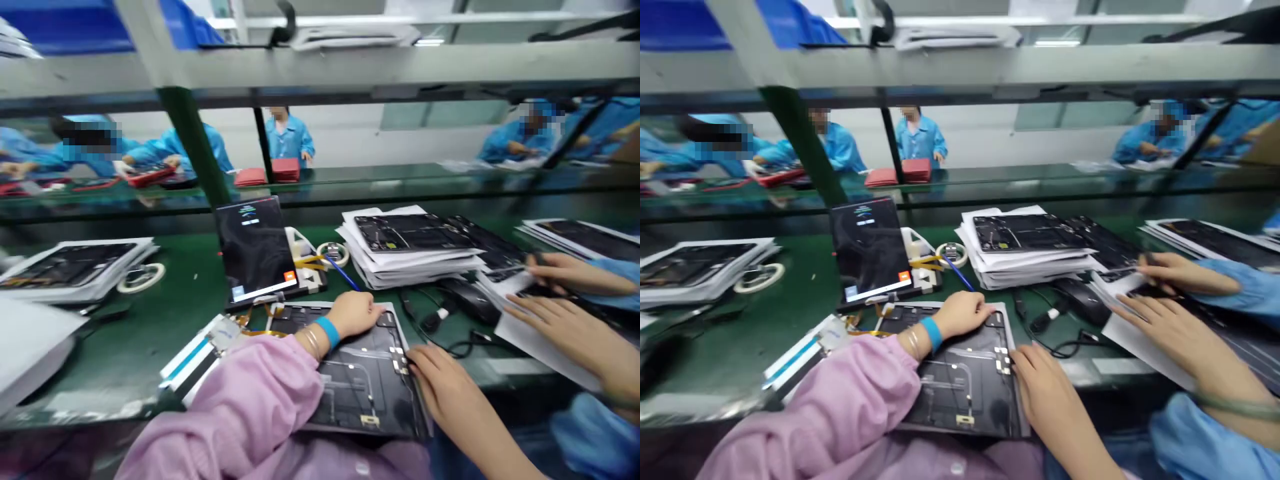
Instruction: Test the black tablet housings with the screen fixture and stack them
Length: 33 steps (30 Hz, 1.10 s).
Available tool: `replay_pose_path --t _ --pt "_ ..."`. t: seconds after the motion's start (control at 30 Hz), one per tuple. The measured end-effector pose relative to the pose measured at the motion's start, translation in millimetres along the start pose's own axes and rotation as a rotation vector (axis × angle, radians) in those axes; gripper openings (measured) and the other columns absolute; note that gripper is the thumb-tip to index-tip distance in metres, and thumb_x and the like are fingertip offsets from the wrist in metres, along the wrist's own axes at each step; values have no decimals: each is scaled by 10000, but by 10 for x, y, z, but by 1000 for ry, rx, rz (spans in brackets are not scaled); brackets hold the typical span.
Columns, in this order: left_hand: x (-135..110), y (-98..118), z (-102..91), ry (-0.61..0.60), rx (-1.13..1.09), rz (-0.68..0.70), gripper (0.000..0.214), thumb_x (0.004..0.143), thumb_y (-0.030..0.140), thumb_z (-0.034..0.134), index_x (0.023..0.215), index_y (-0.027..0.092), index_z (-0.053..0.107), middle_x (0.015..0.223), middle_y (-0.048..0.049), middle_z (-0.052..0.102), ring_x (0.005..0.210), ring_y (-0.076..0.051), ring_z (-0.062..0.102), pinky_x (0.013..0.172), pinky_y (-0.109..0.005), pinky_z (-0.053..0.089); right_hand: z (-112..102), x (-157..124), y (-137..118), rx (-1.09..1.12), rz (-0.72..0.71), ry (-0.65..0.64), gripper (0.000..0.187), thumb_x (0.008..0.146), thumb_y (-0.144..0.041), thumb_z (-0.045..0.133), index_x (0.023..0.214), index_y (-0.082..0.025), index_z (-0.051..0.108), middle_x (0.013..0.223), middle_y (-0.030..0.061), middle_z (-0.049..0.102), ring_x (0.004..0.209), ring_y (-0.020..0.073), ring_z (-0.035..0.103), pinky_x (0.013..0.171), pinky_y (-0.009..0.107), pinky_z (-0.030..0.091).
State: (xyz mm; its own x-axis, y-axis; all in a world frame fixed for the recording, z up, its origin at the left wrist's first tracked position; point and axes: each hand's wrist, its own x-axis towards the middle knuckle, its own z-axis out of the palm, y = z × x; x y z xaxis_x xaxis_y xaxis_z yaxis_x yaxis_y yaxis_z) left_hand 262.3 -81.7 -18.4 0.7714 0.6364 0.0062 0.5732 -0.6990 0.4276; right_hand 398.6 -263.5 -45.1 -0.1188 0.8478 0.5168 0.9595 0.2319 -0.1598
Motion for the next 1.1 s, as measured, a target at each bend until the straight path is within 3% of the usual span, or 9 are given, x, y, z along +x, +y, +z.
replay_pose_path --t 0.27,0.5,0.83,0.97,1.1 --pt "60 -54 -40 -60 -87 2 489 897 608 442 778 181 649 864 -103 709 887 -266 665 714 -320 463 -22 38 111 59 -21 -137 210 981 -214 375 999 -203 584 903 79 668 813 233 663 705 375 586" --pt "77 -86 -37 -52 -80 2 497 898 615 439 827 176 663 893 -105 715 886 -261 665 702 -313 456 51 1 236 131 -47 -88 204 976 -256 427 1078 -218 600 994 70 702 892 227 695 773 341 606" --pt "80 -74 -82 -88 -51 0 527 905 648 406 831 183 643 942 -92 715 880 -242 663 647 -301 415 193 -13 413 129 -178 25 206 961 -313 474 1087 -223 610 972 80 712 836 251 709 709 343 606" --pt "35 -49 -45 -46 -46 -10 478 914 602 435 832 181 646 893 -84 710 851 -240 653 645 -300 406 98 14 294 208 -120 -32 199 964 -242 464 1083 -231 624 975 70 700 868 230 688 754 333 589" --pt "35 -58 -28 -24 -49 4 454 926 569 444 785 182 633 818 -63 695 774 -210 634 619 -280 375 3 43 238 307 -30 -124 223 979 -231 443 1076 -218 644 880 72 669 801 217 652 699 332 564"
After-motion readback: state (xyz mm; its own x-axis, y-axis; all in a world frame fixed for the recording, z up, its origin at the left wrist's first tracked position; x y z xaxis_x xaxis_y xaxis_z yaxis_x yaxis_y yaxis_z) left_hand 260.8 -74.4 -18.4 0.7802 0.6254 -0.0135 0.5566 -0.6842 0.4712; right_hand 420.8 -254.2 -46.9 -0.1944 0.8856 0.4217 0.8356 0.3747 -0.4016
